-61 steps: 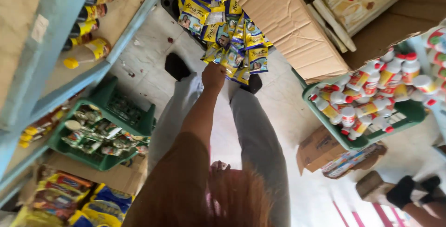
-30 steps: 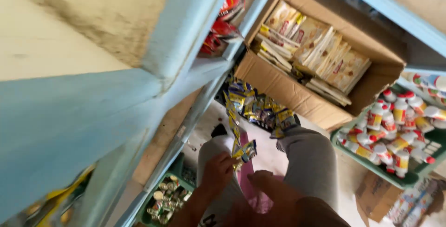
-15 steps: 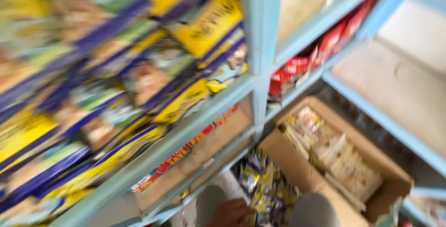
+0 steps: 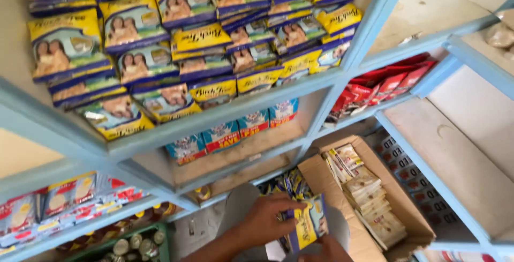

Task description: Arranging milk powder packets on a grocery store shelf.

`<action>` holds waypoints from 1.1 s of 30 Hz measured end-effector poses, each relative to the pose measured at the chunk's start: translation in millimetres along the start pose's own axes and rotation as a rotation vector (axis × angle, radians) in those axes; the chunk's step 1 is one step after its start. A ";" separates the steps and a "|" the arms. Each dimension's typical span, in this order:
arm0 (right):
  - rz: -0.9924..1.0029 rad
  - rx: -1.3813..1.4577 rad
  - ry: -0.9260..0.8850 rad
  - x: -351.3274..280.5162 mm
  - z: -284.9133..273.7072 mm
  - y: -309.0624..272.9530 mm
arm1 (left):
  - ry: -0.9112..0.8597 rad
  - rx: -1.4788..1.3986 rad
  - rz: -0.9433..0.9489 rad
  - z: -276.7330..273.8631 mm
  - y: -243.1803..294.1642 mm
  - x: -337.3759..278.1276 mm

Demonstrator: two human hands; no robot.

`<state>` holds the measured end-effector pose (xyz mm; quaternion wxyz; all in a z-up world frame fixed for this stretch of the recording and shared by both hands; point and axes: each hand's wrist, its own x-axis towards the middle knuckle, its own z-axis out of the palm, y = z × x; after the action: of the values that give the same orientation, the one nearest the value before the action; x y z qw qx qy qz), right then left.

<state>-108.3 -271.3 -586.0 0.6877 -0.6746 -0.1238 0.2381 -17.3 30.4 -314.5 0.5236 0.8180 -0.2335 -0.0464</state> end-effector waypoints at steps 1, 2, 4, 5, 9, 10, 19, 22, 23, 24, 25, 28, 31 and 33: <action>0.002 0.037 0.017 24.4 5.1 -58.1 | 0.033 -0.062 0.064 1.2 4.4 -4.0; 0.004 0.075 0.035 36.5 16.5 -119.5 | 0.066 -0.125 0.127 3.4 8.0 -6.9; -0.111 -0.048 0.067 32.6 37.6 -162.9 | 0.062 -0.308 0.033 6.6 21.1 -9.1; -0.239 -0.177 0.088 28.4 48.7 -180.6 | 0.070 -0.471 -0.058 11.5 26.3 -12.4; -0.302 -0.204 0.341 37.5 58.0 -161.5 | 0.089 -0.568 -0.044 -2.0 53.8 -8.8; -0.198 -0.070 0.445 40.0 56.8 -162.0 | 0.161 -0.416 0.012 -9.7 62.6 -8.8; -0.381 0.677 0.167 55.8 43.8 -304.7 | -0.098 -0.400 -0.048 7.3 36.8 -37.5; -0.450 0.829 -0.006 77.0 -9.9 -264.7 | -0.239 -0.609 -0.190 7.5 37.7 -46.3; -0.481 0.899 -0.079 85.3 -30.7 -246.3 | -0.299 -0.675 -0.243 4.1 40.5 -47.2; -0.480 0.899 -0.074 87.4 -16.1 -275.3 | -0.303 -0.677 -0.244 3.1 39.7 -47.2; -0.312 0.913 0.072 90.9 -1.5 -304.4 | -0.275 -0.641 -0.221 0.8 38.5 -46.1; -0.113 0.933 0.225 111.4 2.4 -309.8 | -0.236 -0.609 -0.233 -2.1 31.4 -39.4; -0.190 1.153 -0.081 131.6 -6.7 -261.6 | -0.160 -0.561 -0.072 -8.5 30.7 -32.4; -0.318 1.346 -0.375 136.9 -5.8 -234.5 | -0.100 -0.511 0.115 -15.2 30.3 -25.0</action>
<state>49.4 -203.2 -375.7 0.9481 -0.0253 -0.1632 0.2716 -44.7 43.5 -285.3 0.7027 0.6414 -0.2859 -0.1142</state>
